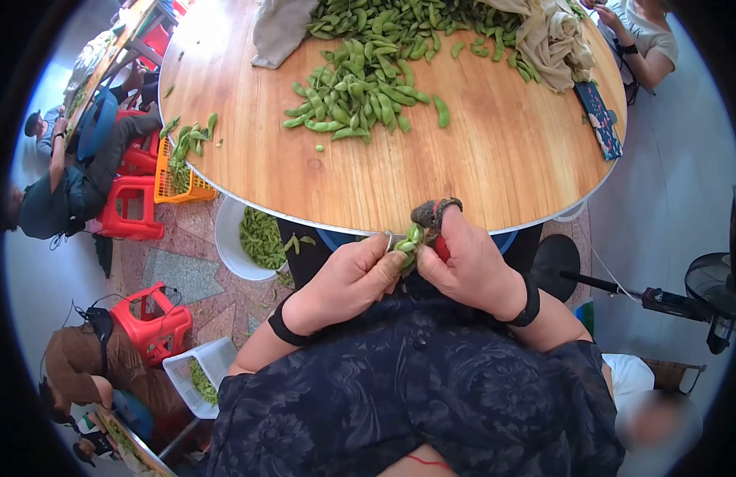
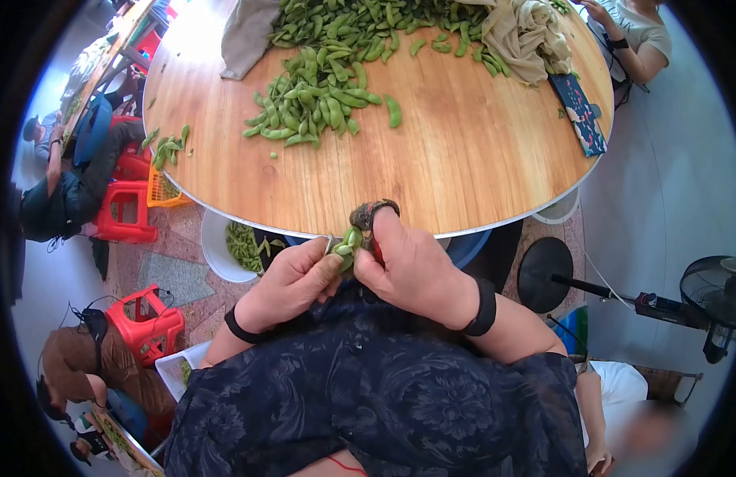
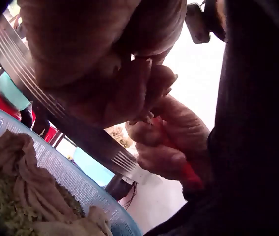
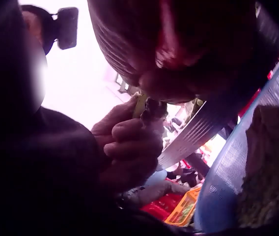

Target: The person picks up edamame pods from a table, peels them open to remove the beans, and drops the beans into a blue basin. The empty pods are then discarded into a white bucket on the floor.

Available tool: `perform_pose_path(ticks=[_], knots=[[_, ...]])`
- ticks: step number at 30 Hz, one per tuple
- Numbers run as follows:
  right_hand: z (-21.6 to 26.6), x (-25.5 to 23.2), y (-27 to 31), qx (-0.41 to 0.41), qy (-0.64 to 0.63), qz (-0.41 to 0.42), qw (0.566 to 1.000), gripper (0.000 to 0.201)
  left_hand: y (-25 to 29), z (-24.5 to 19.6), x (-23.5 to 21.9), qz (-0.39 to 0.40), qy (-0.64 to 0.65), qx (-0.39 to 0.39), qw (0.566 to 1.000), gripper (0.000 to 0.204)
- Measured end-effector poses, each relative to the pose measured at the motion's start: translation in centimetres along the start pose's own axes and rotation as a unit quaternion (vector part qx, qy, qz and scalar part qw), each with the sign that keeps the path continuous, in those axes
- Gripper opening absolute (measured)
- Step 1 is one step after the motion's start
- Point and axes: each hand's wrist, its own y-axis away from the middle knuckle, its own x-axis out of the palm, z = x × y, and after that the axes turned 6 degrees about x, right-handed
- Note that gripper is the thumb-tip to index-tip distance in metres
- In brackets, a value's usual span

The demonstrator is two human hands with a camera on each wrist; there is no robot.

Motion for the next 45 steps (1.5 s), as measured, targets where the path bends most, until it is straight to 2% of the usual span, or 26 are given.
perform_pose_path(ticks=[1, 2, 4, 6, 8, 12, 14, 17, 18, 20, 22, 23, 26, 28, 30, 34, 36, 38, 39, 40, 42, 45], knots=[[0.1, -0.1, 0.1, -0.061, 0.101, -0.047, 0.992, 0.024, 0.0, 0.3, 0.1, 0.002, -0.067, 0.026, 0.997, 0.023], [0.2, -0.2, 0.2, -0.06, 0.101, -0.046, 0.992, 0.024, 0.0, 0.4, 0.3, 0.002, -0.066, 0.024, 0.997, 0.023], [0.4, -0.4, 0.3, -0.078, 0.155, -0.018, 0.985, 0.026, 0.0, 0.2, 0.7, -0.026, -0.239, 0.103, 0.965, 0.02], [0.3, -0.7, 0.2, -0.092, 0.173, -0.009, 0.981, 0.024, 0.2, 0.0, 1.0, -0.029, -0.26, 0.094, 0.961, 0.02], [0.2, -0.9, 0.2, -0.107, 0.192, -0.002, 0.976, 0.022, 0.2, 0.0, 1.1, -0.009, -0.326, 0.158, 0.932, 0.02], [0.4, -1.2, 0.6, -0.115, 0.227, 0.016, 0.967, 0.02, 0.7, -0.4, 0.8, 0.009, -0.309, 0.151, 0.939, 0.02], [0.7, -1.4, 0.9, -0.117, 0.236, 0.02, 0.965, 0.02, 0.8, -0.1, 0.4, -0.005, -0.301, 0.121, 0.946, 0.02], [0.8, -1.7, 1.1, -0.144, 0.222, -0.075, 0.961, 0.026, 0.7, 0.1, 0.4, -0.039, -0.273, 0.139, 0.951, 0.017], [0.9, -1.8, 1.1, -0.144, 0.224, -0.076, 0.961, 0.026, 0.6, 0.0, 0.5, -0.038, -0.273, 0.142, 0.951, 0.017], [1.2, -2.1, 1.1, -0.106, 0.134, -0.056, 0.984, 0.025, -0.1, -0.4, 0.8, -0.052, -0.271, 0.17, 0.946, 0.011], [0.9, -1.8, 1.2, -0.078, 0.147, 0.005, 0.986, 0.018, -0.6, -0.3, 1.0, -0.057, -0.294, 0.188, 0.935, 0.008], [1.0, -1.6, 1.3, -0.091, 0.136, 0.0, 0.987, 0.017, -1.0, -0.3, 1.3, -0.063, -0.317, 0.203, 0.924, 0.005], [1.7, -1.4, 1.5, -0.174, 0.128, -0.038, 0.976, 0.016, -1.6, 0.8, 1.6, -0.051, -0.226, 0.211, 0.95, 0.009], [1.6, -1.4, 1.8, -0.212, 0.169, -0.033, 0.962, 0.018, -1.9, 0.2, 2.1, -0.025, -0.178, 0.206, 0.962, 0.015], [1.7, -1.7, 2.1, -0.221, 0.162, -0.038, 0.961, 0.018, -2.0, 0.4, 2.2, -0.017, -0.164, 0.197, 0.967, 0.018], [1.4, -2.2, 2.3, -0.216, 0.136, -0.057, 0.965, 0.017, -2.5, 0.2, 2.7, -0.029, -0.147, 0.227, 0.962, 0.02], [1.2, -3.0, 2.3, -0.158, 0.118, -0.088, 0.977, 0.015, -2.6, 0.6, 2.5, -0.036, -0.143, 0.183, 0.972, 0.022], [1.2, -4.4, 2.2, -0.116, 0.032, -0.138, 0.983, 0.012, -2.8, 0.3, 2.2, -0.012, -0.191, 0.193, 0.962, 0.029], [1.5, -5.3, 2.3, -0.019, -0.074, -0.097, 0.992, 0.012, -2.8, 0.5, 2.2, -0.009, -0.192, 0.194, 0.962, 0.031], [1.9, -6.2, 2.5, 0.08, -0.179, -0.056, 0.979, 0.011, -2.8, 0.7, 2.3, -0.004, -0.193, 0.195, 0.962, 0.035], [1.6, -7.5, 2.5, 0.121, -0.264, -0.008, 0.957, 0.013, -2.9, 0.8, 2.5, 0.003, -0.192, 0.196, 0.961, 0.042], [1.8, -7.7, 2.2, 0.138, -0.244, 0.021, 0.96, 0.015, -2.9, -0.3, 2.7, 0.018, -0.238, 0.237, 0.942, 0.045]])
